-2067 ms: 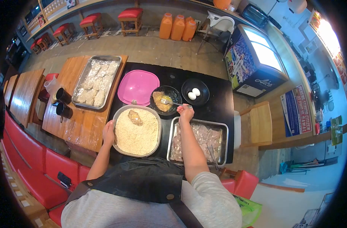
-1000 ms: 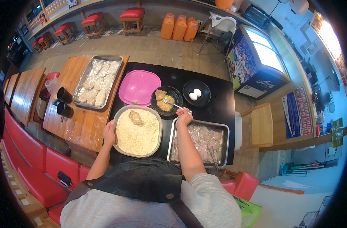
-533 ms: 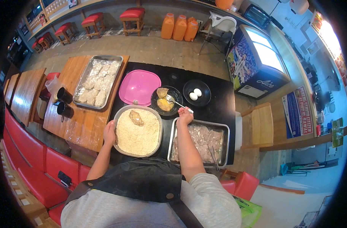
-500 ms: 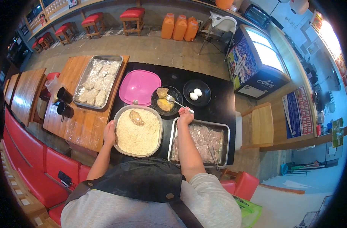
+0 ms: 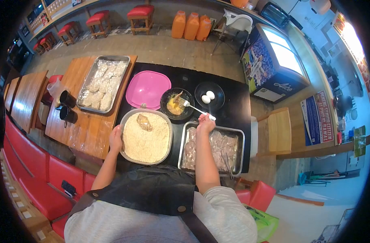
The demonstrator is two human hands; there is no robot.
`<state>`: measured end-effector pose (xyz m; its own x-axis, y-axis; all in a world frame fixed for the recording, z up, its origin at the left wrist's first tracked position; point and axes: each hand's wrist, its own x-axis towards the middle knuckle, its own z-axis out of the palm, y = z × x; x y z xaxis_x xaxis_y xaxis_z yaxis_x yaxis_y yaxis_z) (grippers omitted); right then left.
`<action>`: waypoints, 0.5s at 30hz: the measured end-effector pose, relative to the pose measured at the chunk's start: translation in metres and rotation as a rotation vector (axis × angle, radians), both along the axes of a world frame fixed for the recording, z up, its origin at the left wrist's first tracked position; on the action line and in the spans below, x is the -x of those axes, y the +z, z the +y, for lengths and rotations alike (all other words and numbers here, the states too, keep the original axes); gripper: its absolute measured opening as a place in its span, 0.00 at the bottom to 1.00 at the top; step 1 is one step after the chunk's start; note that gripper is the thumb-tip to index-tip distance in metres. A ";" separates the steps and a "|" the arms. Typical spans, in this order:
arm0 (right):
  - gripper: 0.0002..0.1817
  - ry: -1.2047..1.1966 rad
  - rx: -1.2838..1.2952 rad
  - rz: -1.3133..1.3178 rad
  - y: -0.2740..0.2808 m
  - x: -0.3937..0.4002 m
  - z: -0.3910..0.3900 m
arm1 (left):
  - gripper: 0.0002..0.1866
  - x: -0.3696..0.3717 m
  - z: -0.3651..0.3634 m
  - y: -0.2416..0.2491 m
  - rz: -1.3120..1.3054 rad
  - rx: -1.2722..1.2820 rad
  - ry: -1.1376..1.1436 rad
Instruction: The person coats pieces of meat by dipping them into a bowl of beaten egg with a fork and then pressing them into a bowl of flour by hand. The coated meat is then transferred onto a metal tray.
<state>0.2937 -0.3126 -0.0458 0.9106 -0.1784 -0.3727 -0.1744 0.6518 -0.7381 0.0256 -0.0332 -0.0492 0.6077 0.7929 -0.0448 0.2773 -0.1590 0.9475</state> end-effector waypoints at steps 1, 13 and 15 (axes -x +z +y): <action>0.06 0.005 0.002 -0.041 0.002 -0.001 -0.001 | 0.18 -0.001 -0.001 0.002 -0.010 0.015 0.000; 0.06 0.093 0.572 -0.374 0.047 0.005 0.021 | 0.17 -0.002 -0.003 0.007 -0.009 0.003 0.014; 0.07 0.172 0.802 -0.465 0.055 0.008 0.023 | 0.17 -0.002 -0.002 0.006 -0.010 -0.007 0.009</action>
<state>0.2862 -0.2894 0.0094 0.9748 -0.0736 0.2106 0.2039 -0.0887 -0.9750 0.0272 -0.0347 -0.0437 0.6009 0.7986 -0.0332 0.2690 -0.1630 0.9492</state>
